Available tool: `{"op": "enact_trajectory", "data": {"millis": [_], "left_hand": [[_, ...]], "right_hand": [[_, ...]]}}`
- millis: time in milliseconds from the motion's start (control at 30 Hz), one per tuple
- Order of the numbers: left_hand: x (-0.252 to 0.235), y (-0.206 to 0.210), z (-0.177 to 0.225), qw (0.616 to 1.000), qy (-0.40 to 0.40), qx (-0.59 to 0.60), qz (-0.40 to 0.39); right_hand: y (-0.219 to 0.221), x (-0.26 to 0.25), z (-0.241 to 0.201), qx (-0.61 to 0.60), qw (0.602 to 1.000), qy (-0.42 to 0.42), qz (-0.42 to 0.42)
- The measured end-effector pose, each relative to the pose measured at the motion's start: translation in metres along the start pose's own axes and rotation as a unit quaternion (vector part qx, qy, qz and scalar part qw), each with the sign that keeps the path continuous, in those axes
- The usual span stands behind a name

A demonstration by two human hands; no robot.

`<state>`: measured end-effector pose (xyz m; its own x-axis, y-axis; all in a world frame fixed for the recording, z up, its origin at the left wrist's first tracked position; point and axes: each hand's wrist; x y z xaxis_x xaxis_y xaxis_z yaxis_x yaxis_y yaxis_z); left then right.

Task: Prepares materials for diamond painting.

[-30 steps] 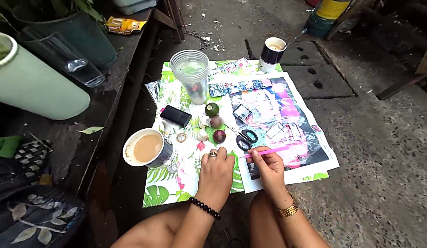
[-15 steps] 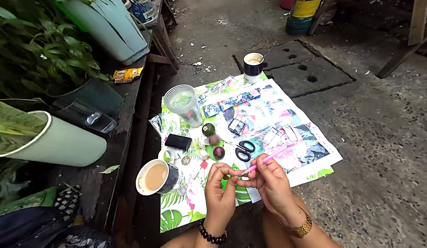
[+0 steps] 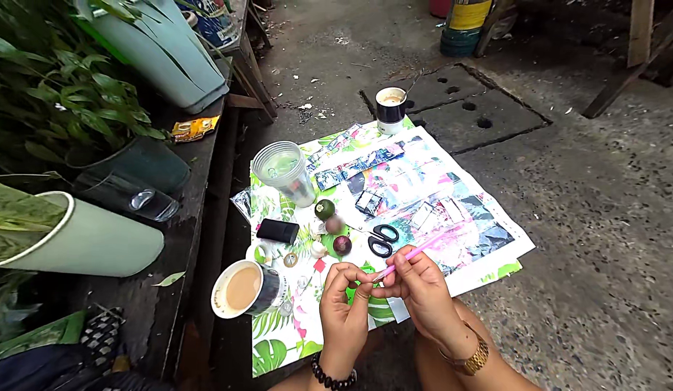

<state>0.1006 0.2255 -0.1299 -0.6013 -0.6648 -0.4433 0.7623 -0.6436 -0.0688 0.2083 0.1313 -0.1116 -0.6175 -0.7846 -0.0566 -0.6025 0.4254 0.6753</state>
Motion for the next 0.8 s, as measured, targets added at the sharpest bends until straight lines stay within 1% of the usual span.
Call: {"op": "enact_trajectory", "data": {"millis": [367, 467, 633, 733, 800], "left_hand": [[0.0004, -0.0026, 0.0002, 1.000, -0.011, -0.009, -0.002], [0.0000, -0.0025, 0.0005, 1.000, -0.013, -0.008, 0.002], [0.0000, 0.0019, 0.0005, 1.000, -0.014, -0.002, 0.020], [0.0005, 0.0037, -0.0001, 1.000, -0.017, -0.003, 0.025], [0.0014, 0.0053, 0.0011, 1.000, -0.019, -0.005, 0.024]], "right_hand": [[0.0005, -0.0003, 0.0004, 0.018, 1.000, 0.019, 0.003], [0.0014, -0.0012, -0.0021, -0.014, 0.998, 0.064, 0.018], [0.0041, -0.0045, -0.0062, -0.123, 0.975, 0.162, 0.093], [0.0037, -0.0051, -0.0071, -0.139, 0.967, 0.182, 0.111], [0.0018, -0.0053, -0.0086, -0.137, 0.967, 0.179, 0.115]]}}
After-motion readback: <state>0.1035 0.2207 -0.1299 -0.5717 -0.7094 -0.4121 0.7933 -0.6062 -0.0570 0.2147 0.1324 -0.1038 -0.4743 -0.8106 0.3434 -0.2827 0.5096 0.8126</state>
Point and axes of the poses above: each hand's wrist, its own x-axis away from the middle knuckle, its own y-axis out of the palm, z = x × y, and after that the axes turned 2 degrees about -z, right-handed
